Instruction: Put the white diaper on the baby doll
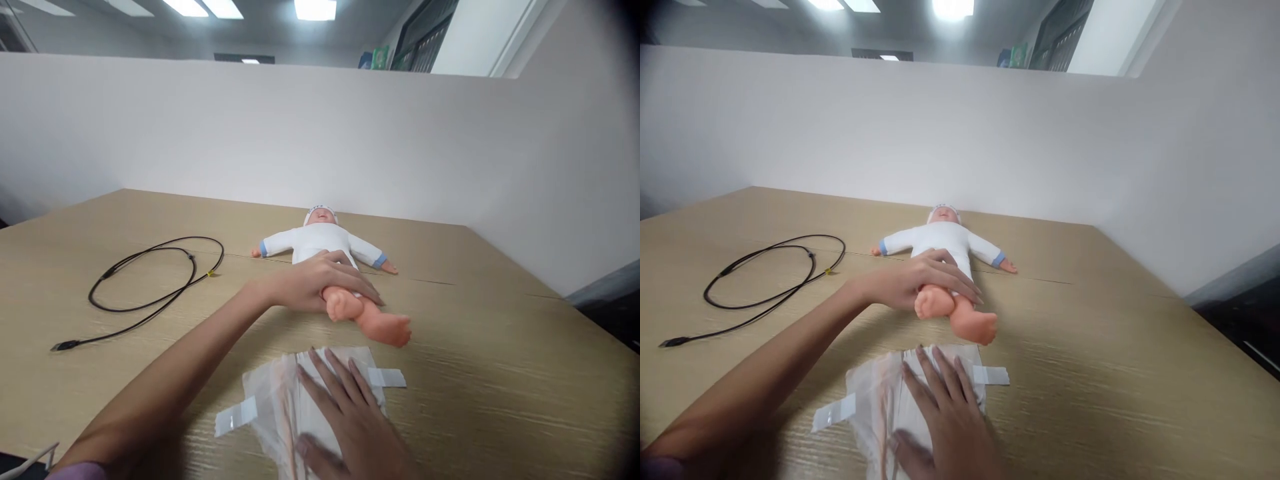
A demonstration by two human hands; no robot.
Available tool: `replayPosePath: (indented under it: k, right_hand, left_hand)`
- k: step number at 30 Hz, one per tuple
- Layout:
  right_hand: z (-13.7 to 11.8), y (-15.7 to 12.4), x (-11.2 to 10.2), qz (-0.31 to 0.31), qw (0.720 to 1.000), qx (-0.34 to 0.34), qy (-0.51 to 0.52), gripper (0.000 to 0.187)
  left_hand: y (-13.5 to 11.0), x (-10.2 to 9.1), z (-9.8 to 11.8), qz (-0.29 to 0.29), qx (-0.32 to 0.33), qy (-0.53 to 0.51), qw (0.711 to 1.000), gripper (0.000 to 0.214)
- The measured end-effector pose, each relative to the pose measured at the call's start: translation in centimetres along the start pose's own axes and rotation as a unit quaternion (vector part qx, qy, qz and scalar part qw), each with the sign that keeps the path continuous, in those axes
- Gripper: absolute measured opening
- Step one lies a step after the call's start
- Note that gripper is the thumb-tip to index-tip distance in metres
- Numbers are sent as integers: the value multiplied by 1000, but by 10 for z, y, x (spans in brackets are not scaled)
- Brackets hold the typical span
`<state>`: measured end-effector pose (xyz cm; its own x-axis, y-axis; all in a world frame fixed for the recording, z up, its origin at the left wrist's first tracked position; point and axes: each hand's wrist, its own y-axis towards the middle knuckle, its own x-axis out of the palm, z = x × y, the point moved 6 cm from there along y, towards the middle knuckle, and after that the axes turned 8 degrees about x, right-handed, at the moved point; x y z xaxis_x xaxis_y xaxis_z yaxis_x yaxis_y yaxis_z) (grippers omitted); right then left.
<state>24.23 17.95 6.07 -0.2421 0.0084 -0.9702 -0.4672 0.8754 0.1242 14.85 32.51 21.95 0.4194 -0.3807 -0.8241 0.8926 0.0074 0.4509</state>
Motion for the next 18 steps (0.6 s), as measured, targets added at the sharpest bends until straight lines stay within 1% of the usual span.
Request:
replayPosePath:
  k: [3,6,9,12,15,18]
  right_hand:
    - [5,16,-6,-57,994,79,45,71]
    - [10,36,-8,-76,989,113,60,68]
    - [17,63,-7,-58,990,118,60,68]
    - [27,94,-4,-32,992,113,51,68]
    - [40,127,0,-1,994,103,30,67]
    - [53,159,1,55,995,78,1,61]
  left_hand:
    - [1,-15,-4,31,13,-32,999,34]
    - [-4,-28,-11,57,18,-49,997,33]
    - [-10,-42,-16,79,9,-54,995,40]
    - [-14,-53,-20,86,-28,-44,995,47]
    - [-17,-60,-20,94,-51,-52,993,46]
    - [-19,-64,-20,98,-70,-37,992,43]
